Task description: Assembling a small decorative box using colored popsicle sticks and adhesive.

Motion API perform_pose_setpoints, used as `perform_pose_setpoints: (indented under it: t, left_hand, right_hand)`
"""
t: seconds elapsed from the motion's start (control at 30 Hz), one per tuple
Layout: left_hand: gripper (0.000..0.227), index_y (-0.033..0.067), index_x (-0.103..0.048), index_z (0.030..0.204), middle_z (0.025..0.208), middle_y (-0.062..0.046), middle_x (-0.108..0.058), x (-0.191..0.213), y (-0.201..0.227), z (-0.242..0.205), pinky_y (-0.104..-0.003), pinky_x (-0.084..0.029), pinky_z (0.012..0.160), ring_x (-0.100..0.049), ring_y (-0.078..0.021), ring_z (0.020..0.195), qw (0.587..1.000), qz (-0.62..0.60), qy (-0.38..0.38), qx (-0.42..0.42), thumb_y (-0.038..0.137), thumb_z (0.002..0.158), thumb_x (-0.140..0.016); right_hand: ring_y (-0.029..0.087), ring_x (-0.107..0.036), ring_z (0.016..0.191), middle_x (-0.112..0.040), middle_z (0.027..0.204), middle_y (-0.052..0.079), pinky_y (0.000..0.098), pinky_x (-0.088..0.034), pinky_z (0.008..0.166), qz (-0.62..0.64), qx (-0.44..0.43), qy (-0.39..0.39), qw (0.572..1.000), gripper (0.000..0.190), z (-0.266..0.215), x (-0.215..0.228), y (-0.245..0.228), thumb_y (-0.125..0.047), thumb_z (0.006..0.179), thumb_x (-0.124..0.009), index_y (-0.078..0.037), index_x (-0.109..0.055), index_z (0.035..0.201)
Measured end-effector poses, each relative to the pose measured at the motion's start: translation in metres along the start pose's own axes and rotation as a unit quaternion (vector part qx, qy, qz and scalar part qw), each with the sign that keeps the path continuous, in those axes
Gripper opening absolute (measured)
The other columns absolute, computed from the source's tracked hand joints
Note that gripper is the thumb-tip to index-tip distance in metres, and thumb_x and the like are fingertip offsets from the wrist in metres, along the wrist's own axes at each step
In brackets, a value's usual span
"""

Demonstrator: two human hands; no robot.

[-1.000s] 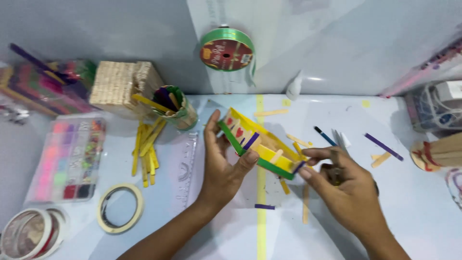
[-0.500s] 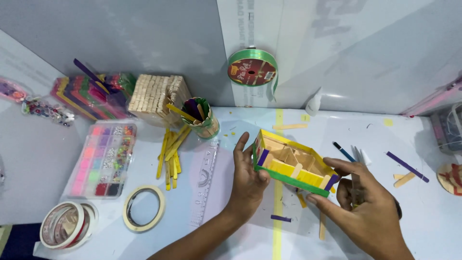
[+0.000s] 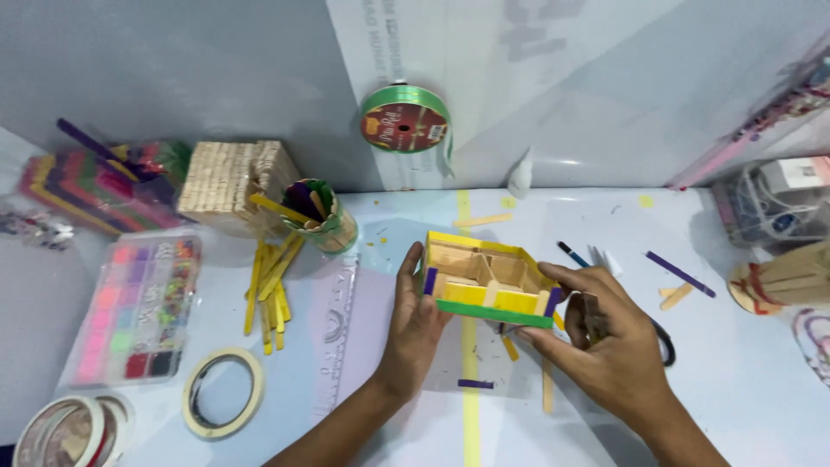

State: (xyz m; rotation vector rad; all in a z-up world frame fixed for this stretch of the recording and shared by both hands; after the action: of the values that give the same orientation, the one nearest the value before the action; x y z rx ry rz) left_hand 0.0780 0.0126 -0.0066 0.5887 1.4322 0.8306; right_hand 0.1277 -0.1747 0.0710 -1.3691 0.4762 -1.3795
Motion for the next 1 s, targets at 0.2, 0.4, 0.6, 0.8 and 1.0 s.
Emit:
perform_pose_setpoints:
  t: [0.2, 0.4, 0.6, 0.8, 1.0]
  left_hand:
    - [0.090, 0.0209, -0.013, 0.160, 0.157, -0.011, -0.043, 0.012, -0.019, 0.002, -0.047, -0.041, 0.114, -0.047, -0.0268, 0.140, 0.997, -0.064, 0.014, 0.026, 0.049, 0.093, -0.064]
    - [0.084, 0.0184, -0.018, 0.159, 0.155, -0.013, -0.043, 0.016, -0.023, 0.005, -0.048, -0.044, 0.113, -0.050, -0.0296, 0.137, 0.996, -0.079, -0.007, 0.050, 0.043, 0.093, -0.063]
    - [0.101, 0.0198, -0.009, 0.163, 0.155, -0.006, -0.039, 0.028, -0.031, 0.009, -0.051, -0.043, 0.112, -0.048, -0.0235, 0.137, 0.998, -0.013, 0.021, 0.050, 0.029, 0.086, -0.073]
    - [0.097, 0.0229, -0.016, 0.162, 0.140, -0.008, -0.053, 0.034, -0.036, 0.008, -0.045, -0.047, 0.110, -0.054, -0.0225, 0.127, 0.994, -0.006, 0.074, 0.081, 0.021, 0.083, -0.073]
    - [0.112, 0.0240, -0.007, 0.164, 0.142, -0.007, -0.051, 0.029, -0.031, 0.007, -0.050, -0.052, 0.103, -0.058, -0.0246, 0.124, 0.991, 0.046, 0.069, 0.106, 0.024, 0.074, -0.075]
  right_hand:
    - [0.009, -0.040, 0.054, -0.058, 0.100, 0.005, 0.0204, -0.039, 0.048, 0.005, 0.039, -0.002, 0.999, 0.070, -0.002, 0.001, 0.001, -0.011, 0.071, -0.090, -0.006, -0.064, 0.136]
    - [0.009, -0.034, 0.057, -0.057, 0.100, 0.004, 0.0207, -0.035, 0.048, 0.006, 0.040, -0.022, 0.999, 0.066, 0.004, 0.004, 0.008, -0.012, 0.073, -0.090, -0.008, -0.066, 0.135]
    - [0.008, -0.039, 0.058, -0.061, 0.098, 0.001, 0.0199, -0.038, 0.050, -0.010, 0.045, -0.041, 0.998, 0.061, 0.005, -0.001, 0.021, -0.016, 0.073, -0.090, -0.008, -0.068, 0.129]
    - [0.008, -0.037, 0.055, -0.061, 0.094, 0.001, 0.0217, -0.035, 0.048, -0.003, 0.024, -0.086, 0.996, 0.058, 0.006, -0.008, 0.022, -0.023, 0.071, -0.093, -0.010, -0.071, 0.122]
    - [0.009, -0.049, 0.063, -0.069, 0.086, 0.000, 0.0231, -0.040, 0.057, 0.050, -0.020, -0.083, 0.995, 0.015, 0.010, 0.003, 0.035, -0.016, 0.089, -0.075, -0.007, -0.082, 0.098]
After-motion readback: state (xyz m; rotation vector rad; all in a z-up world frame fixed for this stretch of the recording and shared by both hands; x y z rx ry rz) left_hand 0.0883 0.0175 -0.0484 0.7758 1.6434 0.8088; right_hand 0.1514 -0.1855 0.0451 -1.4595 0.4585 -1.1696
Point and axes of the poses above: each hand's wrist, its own z-axis towards the middle knuckle, its own x-axis out of the back of the hand, y = z × x, the point moved 9 cm from there along z, towards the middle knuckle
